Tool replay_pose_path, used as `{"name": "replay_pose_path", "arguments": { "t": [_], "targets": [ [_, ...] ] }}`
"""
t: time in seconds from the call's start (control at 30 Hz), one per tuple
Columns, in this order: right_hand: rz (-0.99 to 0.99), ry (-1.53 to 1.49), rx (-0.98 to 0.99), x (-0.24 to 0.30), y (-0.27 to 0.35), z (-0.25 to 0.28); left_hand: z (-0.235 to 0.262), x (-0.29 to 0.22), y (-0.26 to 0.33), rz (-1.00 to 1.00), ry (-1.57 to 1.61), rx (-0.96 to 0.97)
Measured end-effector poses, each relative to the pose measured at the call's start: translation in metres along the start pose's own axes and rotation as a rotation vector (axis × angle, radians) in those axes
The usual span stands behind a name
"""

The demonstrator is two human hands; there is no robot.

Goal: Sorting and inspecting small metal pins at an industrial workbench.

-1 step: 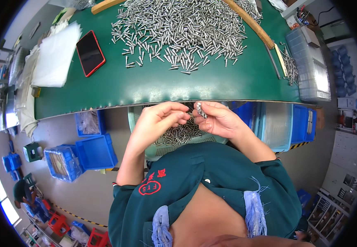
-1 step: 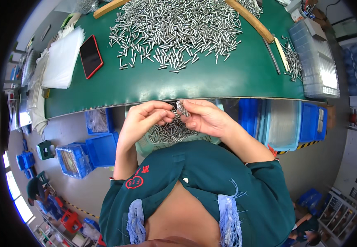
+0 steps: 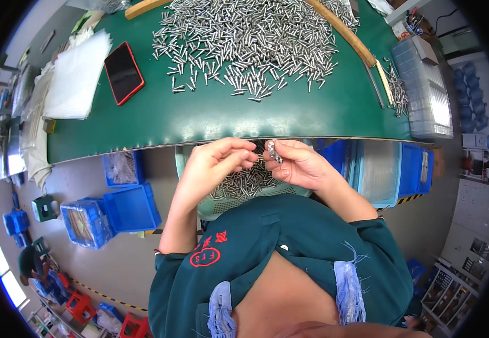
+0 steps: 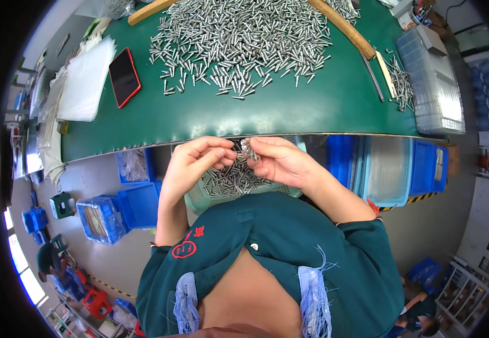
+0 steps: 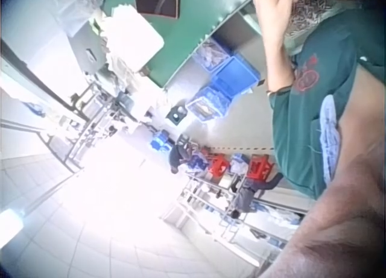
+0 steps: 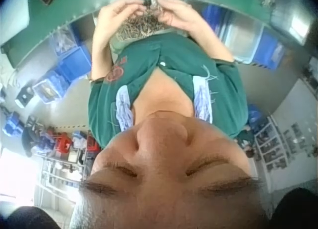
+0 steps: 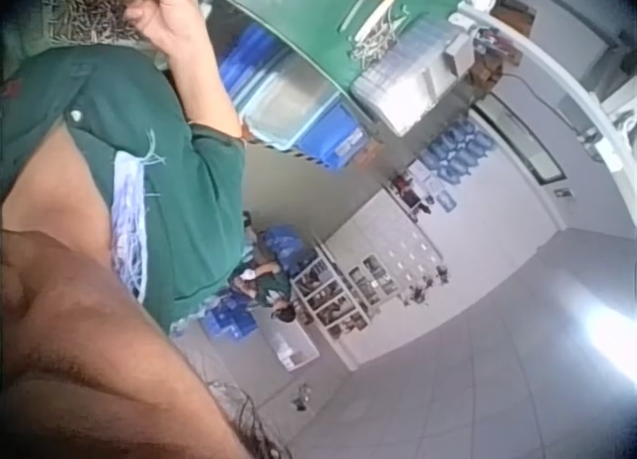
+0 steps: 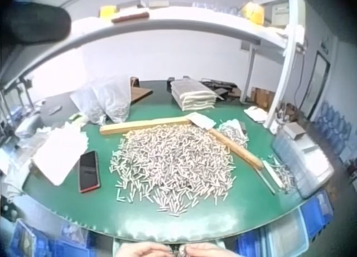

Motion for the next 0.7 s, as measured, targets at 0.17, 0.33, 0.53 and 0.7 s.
{"name": "replay_pose_path", "arguments": {
  "t": [0.17,0.33,0.53,0.7],
  "targets": [
    [0.060,0.571,-0.017,0.005,0.002,-0.003,0.007,0.000,-0.001,-0.081,-0.035,-0.109],
    [0.400,1.019,0.029,0.011,0.008,-0.021,0.004,-0.002,-0.007,-0.155,-0.214,-0.217],
    [1.002,1.800,-0.337,0.046,-0.018,-0.014,-0.006,-0.006,-0.040,-0.440,-0.901,-0.508],
    [1.068,1.889,-0.449,0.050,-0.031,-0.015,-0.018,-0.007,-0.070,-0.473,-1.087,-0.522]
  ]
}}
Point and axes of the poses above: each hand's wrist, its own y-axis away from the middle knuckle, its own z-axis out of the back of the hand, x = y × z, the point moved 1 cm from there along -y, towards the middle knuckle, and after that the axes turned 9 degrees about -y, right-handed, at the moved point
